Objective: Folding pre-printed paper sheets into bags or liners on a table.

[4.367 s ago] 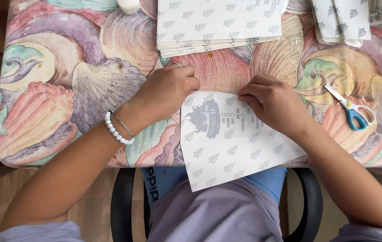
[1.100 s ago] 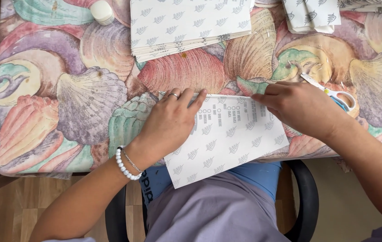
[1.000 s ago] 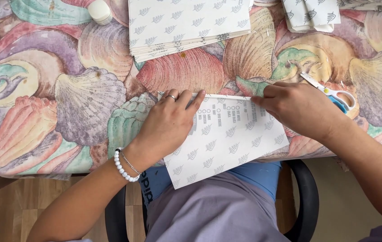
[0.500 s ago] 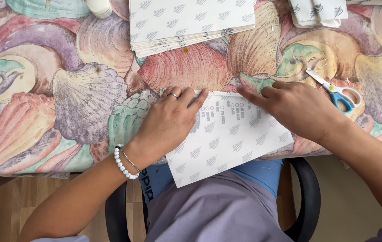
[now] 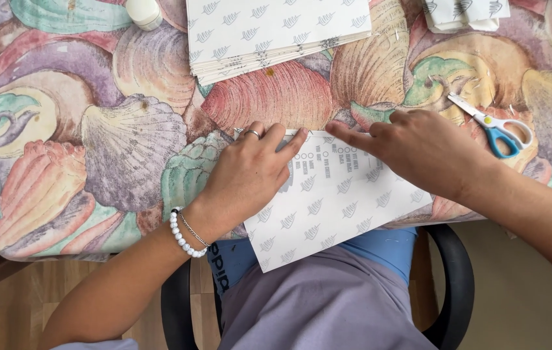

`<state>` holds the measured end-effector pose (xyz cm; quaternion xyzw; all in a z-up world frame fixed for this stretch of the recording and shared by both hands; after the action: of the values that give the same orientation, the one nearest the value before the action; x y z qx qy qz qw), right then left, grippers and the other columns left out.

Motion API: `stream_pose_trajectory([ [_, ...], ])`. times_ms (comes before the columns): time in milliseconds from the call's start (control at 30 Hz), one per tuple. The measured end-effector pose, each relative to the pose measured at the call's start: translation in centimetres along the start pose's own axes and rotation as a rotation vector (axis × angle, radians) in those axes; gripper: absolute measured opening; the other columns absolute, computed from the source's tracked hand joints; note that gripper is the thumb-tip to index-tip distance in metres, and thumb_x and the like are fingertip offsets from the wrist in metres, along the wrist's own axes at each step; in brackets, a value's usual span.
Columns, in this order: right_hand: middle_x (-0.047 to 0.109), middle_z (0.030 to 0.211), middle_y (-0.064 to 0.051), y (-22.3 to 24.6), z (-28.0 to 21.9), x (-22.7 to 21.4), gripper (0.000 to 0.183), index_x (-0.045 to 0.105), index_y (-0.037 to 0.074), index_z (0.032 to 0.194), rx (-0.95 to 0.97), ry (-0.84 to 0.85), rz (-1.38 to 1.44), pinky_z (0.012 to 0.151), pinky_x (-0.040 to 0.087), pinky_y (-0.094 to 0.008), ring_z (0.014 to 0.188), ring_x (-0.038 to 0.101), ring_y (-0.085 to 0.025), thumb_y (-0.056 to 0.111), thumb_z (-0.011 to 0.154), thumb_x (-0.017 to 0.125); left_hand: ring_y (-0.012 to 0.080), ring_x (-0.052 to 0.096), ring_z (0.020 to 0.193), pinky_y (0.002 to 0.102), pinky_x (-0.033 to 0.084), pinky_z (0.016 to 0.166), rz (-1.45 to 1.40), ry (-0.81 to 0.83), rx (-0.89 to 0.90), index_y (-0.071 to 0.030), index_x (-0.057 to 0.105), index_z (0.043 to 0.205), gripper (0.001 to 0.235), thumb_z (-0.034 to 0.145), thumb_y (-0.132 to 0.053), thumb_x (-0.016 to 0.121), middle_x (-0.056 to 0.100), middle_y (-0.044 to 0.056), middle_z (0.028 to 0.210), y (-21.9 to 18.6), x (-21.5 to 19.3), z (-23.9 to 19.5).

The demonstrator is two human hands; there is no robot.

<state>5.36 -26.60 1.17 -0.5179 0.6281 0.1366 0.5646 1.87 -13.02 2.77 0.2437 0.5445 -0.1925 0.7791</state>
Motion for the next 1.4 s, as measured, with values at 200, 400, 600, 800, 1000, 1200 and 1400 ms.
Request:
stream_pose_trajectory([
  [200, 0.060, 0.141, 0.003, 0.2, 0.6, 0.9, 0.087, 0.018, 0.038, 0.165, -0.013, -0.046, -0.049, 0.056, 0.062, -0.028, 0.076, 0.075, -0.013, 0.007, 0.091, 0.052, 0.0209, 0.057, 0.087, 0.030, 0.052, 0.043, -0.023, 0.051, -0.006, -0.023, 0.059, 0.144, 0.055, 0.090, -0.028, 0.068, 0.053, 0.002, 0.102, 0.3, 0.2, 0.1],
  [400, 0.058, 0.145, -0.001, 0.6, 0.3, 0.8, 0.085, 0.022, 0.031, 0.165, -0.024, -0.136, -0.035, 0.064, 0.061, -0.028, 0.079, 0.073, -0.014, 0.007, 0.090, 0.052, 0.0230, 0.056, 0.089, 0.033, 0.054, 0.052, -0.044, 0.036, -0.003, -0.024, 0.065, 0.136, 0.049, 0.087, -0.024, 0.070, 0.052, 0.002, 0.099, 0.0, 0.2, 0.7],
  [600, 0.070, 0.099, 0.009, -0.4, 0.0, 2.9, 0.068, 0.049, 0.030, 0.152, -0.041, -0.106, 0.081, 0.065, 0.059, -0.034, 0.076, 0.069, -0.020, 0.003, 0.090, 0.057, 0.0275, 0.054, 0.088, 0.041, 0.054, 0.055, -0.123, 0.098, -0.034, -0.020, 0.064, 0.139, 0.046, 0.093, -0.015, 0.061, 0.050, 0.006, 0.094, 0.2, 0.6, 1.0],
  [800, 0.069, 0.092, 0.008, -0.3, -1.0, 2.1, 0.058, 0.057, 0.027, 0.145, -0.019, -0.255, 0.097, 0.063, 0.058, -0.037, 0.072, 0.065, -0.020, 0.006, 0.091, 0.059, 0.0322, 0.057, 0.121, 0.047, 0.045, 0.113, -0.069, -0.005, 0.027, 0.003, 0.063, 0.132, 0.038, 0.095, 0.002, 0.054, 0.061, 0.017, 0.131, -2.8, 0.9, 2.0],
  [1000, 0.068, 0.082, 0.003, -1.1, -2.3, 1.9, 0.034, 0.074, 0.013, 0.118, -0.005, -0.380, 0.200, 0.061, 0.061, -0.034, 0.070, 0.065, -0.019, -0.001, 0.087, 0.072, 0.0181, 0.057, 0.088, 0.029, 0.048, 0.067, 0.117, 0.082, 0.070, -0.016, 0.059, 0.145, 0.053, 0.092, -0.021, 0.057, 0.059, -0.001, 0.106, -4.7, 2.5, 2.8],
  [1200, 0.061, 0.078, 0.001, -1.2, -3.0, 1.8, 0.012, 0.073, 0.012, 0.103, 0.033, -0.426, 0.203, 0.057, 0.055, -0.034, 0.067, 0.060, -0.020, 0.003, 0.095, 0.070, 0.0212, 0.058, 0.099, 0.041, 0.047, 0.085, 0.096, 0.043, 0.047, -0.016, 0.062, 0.138, 0.046, 0.093, -0.025, 0.059, 0.062, -0.001, 0.116, -4.7, 1.9, 3.5],
  [1400, 0.065, 0.095, -0.001, -1.8, -3.7, 2.5, 0.025, 0.070, 0.007, 0.115, 0.043, -0.325, 0.286, 0.051, 0.059, -0.038, 0.079, 0.061, -0.022, 0.002, 0.091, 0.068, 0.0195, 0.059, 0.092, 0.027, 0.051, 0.076, 0.157, 0.056, 0.096, -0.017, 0.065, 0.105, 0.014, 0.093, -0.018, 0.059, 0.062, 0.008, 0.110, -6.4, 2.0, 4.6],
])
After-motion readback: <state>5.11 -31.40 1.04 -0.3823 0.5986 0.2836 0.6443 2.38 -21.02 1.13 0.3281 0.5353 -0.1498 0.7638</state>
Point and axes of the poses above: each hand's wrist, its own z-axis towards the middle knuckle, its own x-axis out of the palm, y = z × x, the point moved 10 cm from there along z, towards the middle knuckle
